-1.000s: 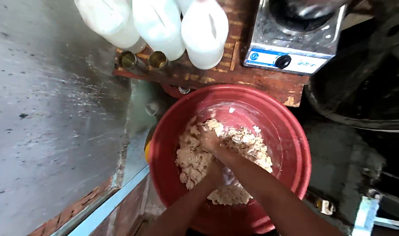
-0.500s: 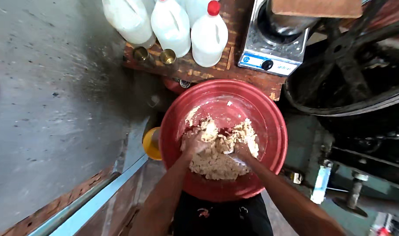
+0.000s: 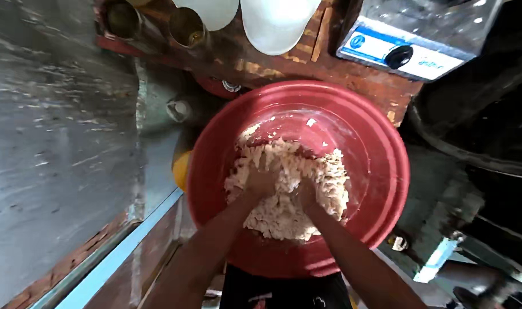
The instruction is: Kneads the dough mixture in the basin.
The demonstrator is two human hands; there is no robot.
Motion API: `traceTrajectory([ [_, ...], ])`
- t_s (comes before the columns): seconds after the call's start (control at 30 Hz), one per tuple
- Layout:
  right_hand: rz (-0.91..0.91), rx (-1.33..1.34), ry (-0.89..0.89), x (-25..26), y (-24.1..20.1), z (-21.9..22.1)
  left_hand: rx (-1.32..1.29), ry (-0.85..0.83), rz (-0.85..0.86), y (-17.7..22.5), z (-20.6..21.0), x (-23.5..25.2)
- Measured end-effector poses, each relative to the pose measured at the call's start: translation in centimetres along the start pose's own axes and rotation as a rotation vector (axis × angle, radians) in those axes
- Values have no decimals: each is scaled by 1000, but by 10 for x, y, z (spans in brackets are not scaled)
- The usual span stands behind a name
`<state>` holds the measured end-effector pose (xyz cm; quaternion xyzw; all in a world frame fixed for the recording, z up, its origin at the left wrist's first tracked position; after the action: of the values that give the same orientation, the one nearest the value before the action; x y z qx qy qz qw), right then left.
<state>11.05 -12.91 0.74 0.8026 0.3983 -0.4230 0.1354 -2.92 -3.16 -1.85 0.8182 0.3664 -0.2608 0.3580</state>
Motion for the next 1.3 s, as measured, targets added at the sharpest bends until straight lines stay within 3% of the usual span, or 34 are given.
traceTrajectory([
  [0.13,38,-88,84,80,-11,-49,-38,467,57,-15,-43,74],
  [0.27,3,4,272,113,3,-62,-354,673,-341,12,-9,49],
  [0.33,-2,24,327,123,-9,-87,-456,540,-495,41,13,9],
  [0.4,84,36,275,115,-31,-101,-511,393,-473,72,35,-56],
  [0.5,-21,70,189,62,-38,-66,-343,151,-451,89,34,-123],
  [0.6,-96,44,86,-32,-11,-16,-154,115,-447,75,41,-169],
  [0.7,50,101,-4,-121,28,0,8,81,-327,53,51,-172],
  [0.8,141,63,-57,-153,63,31,107,-1,-269,43,34,-111],
  [0.87,126,83,-54,-120,64,42,81,-1,-215,36,12,-50],
  [0.97,48,98,-10,-33,35,22,-35,77,-172,12,-13,12],
  [1.03,38,118,41,11,13,-4,-243,284,-355,2,-8,24],
  [1.1,23,68,60,39,6,-23,-515,571,-605,18,28,7],
  [1.13,-2,46,71,56,4,-33,-640,627,-692,31,43,-4],
  [1.2,-68,64,39,77,-2,-50,-667,519,-777,57,72,-38],
  [1.3,-108,170,143,72,-32,-43,-407,164,-647,95,78,-84],
])
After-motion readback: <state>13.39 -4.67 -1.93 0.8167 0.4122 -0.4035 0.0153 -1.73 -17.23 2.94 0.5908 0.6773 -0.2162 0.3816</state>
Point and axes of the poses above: each hand's wrist, its own x-axis towards the middle knuckle, its own z-axis out of the palm, y = z × x, the point moved 2 cm from there along x, towards the middle knuckle, and after that the axes turned 11 degrees about y, right-handed, at the moved point
